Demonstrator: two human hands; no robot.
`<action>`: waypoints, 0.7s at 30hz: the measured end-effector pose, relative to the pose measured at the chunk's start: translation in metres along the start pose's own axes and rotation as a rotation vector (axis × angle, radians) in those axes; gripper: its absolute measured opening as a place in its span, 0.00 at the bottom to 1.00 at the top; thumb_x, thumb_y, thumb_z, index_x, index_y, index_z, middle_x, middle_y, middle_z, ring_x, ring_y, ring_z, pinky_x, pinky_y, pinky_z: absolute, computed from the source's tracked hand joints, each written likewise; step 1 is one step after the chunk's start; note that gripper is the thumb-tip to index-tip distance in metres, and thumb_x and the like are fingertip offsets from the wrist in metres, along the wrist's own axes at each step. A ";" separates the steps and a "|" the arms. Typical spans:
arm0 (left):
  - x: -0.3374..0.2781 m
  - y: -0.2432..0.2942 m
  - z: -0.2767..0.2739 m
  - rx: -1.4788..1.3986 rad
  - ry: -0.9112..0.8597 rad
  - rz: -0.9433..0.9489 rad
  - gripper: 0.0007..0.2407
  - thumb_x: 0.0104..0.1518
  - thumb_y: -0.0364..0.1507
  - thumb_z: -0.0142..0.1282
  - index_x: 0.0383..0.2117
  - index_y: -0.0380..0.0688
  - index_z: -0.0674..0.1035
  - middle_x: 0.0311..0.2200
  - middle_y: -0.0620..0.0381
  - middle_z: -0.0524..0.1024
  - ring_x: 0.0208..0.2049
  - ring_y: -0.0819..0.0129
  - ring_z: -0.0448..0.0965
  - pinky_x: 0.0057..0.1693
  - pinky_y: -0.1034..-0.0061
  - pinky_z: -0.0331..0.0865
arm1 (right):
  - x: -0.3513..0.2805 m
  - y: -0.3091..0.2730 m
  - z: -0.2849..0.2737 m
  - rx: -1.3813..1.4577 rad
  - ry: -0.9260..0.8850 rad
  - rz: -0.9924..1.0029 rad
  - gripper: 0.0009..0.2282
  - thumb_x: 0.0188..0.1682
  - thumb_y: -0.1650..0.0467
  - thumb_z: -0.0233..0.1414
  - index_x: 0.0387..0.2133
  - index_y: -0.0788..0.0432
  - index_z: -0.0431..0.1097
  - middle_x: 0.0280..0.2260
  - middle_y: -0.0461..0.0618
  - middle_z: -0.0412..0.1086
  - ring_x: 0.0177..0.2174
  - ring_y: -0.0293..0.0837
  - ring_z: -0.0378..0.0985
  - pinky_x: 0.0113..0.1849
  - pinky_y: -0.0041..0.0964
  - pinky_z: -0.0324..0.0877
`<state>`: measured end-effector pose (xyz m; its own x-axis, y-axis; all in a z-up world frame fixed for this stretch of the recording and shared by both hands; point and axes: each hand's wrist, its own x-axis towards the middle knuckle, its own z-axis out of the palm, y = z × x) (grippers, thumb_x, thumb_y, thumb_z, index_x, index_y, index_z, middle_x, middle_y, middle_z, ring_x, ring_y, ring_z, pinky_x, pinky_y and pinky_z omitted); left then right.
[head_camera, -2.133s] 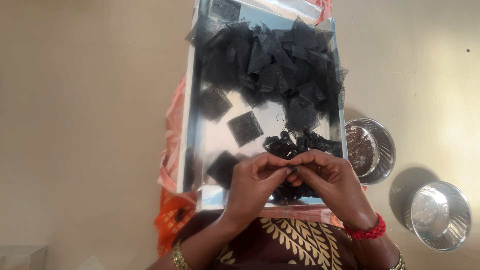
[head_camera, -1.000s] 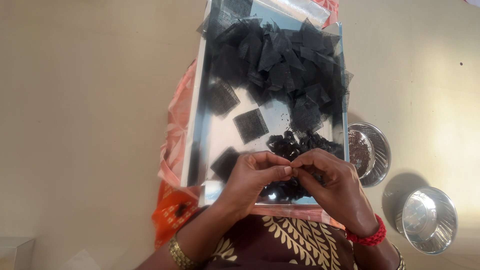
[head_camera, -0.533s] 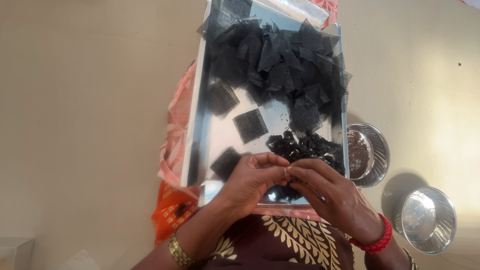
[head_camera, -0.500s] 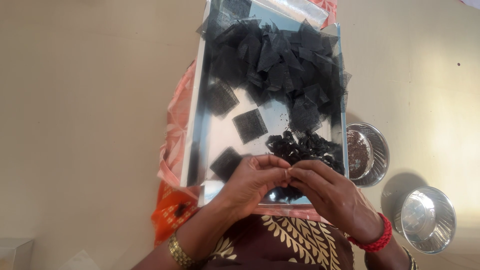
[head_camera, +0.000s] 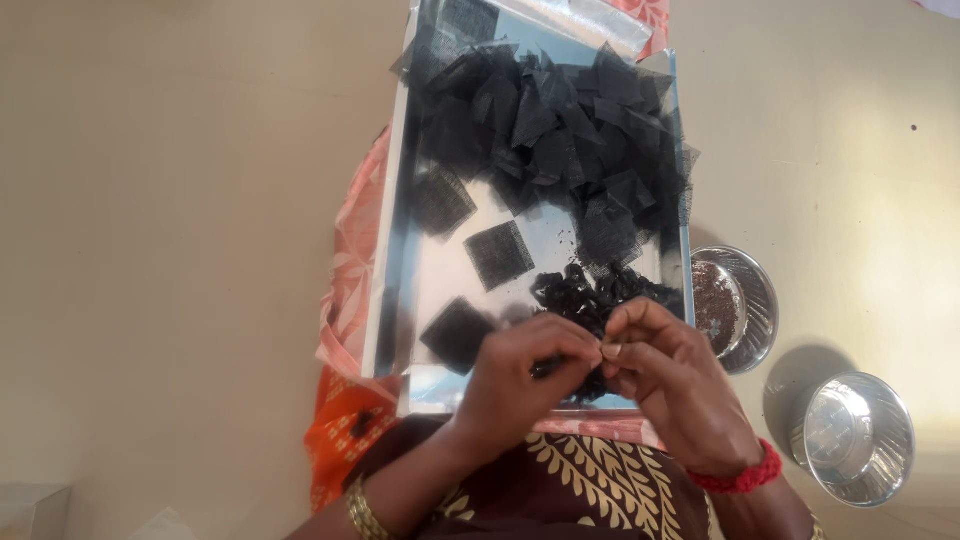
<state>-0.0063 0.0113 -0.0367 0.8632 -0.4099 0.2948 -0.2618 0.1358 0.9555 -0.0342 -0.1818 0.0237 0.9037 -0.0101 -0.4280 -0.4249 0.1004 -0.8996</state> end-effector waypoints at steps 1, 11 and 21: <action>0.001 0.001 0.002 -0.001 -0.002 0.003 0.02 0.60 0.21 0.62 0.36 0.40 0.82 0.39 0.49 0.84 0.42 0.67 0.86 0.51 0.77 0.82 | 0.001 -0.001 0.002 0.000 0.002 -0.003 0.04 0.49 0.81 0.52 0.36 0.68 0.70 0.29 0.52 0.71 0.29 0.38 0.72 0.29 0.31 0.68; 0.011 -0.004 -0.007 -0.526 0.057 -0.587 0.06 0.53 0.20 0.62 0.34 0.37 0.78 0.32 0.52 0.81 0.33 0.69 0.81 0.45 0.77 0.79 | -0.010 -0.024 0.013 -0.676 0.024 -0.263 0.16 0.51 0.72 0.52 0.52 0.63 0.65 0.40 0.52 0.74 0.37 0.43 0.78 0.38 0.38 0.75; 0.011 -0.010 -0.010 -0.642 -0.077 -0.706 0.09 0.51 0.20 0.63 0.38 0.38 0.79 0.34 0.52 0.81 0.36 0.69 0.83 0.49 0.74 0.79 | -0.004 -0.012 0.000 -1.377 -0.362 -0.667 0.28 0.41 0.74 0.57 0.60 0.62 0.61 0.43 0.51 0.75 0.41 0.48 0.77 0.44 0.46 0.73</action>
<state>0.0099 0.0148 -0.0430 0.6947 -0.6413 -0.3256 0.6146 0.2941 0.7320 -0.0322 -0.1832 0.0364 0.8184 0.5696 -0.0763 0.5038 -0.7750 -0.3816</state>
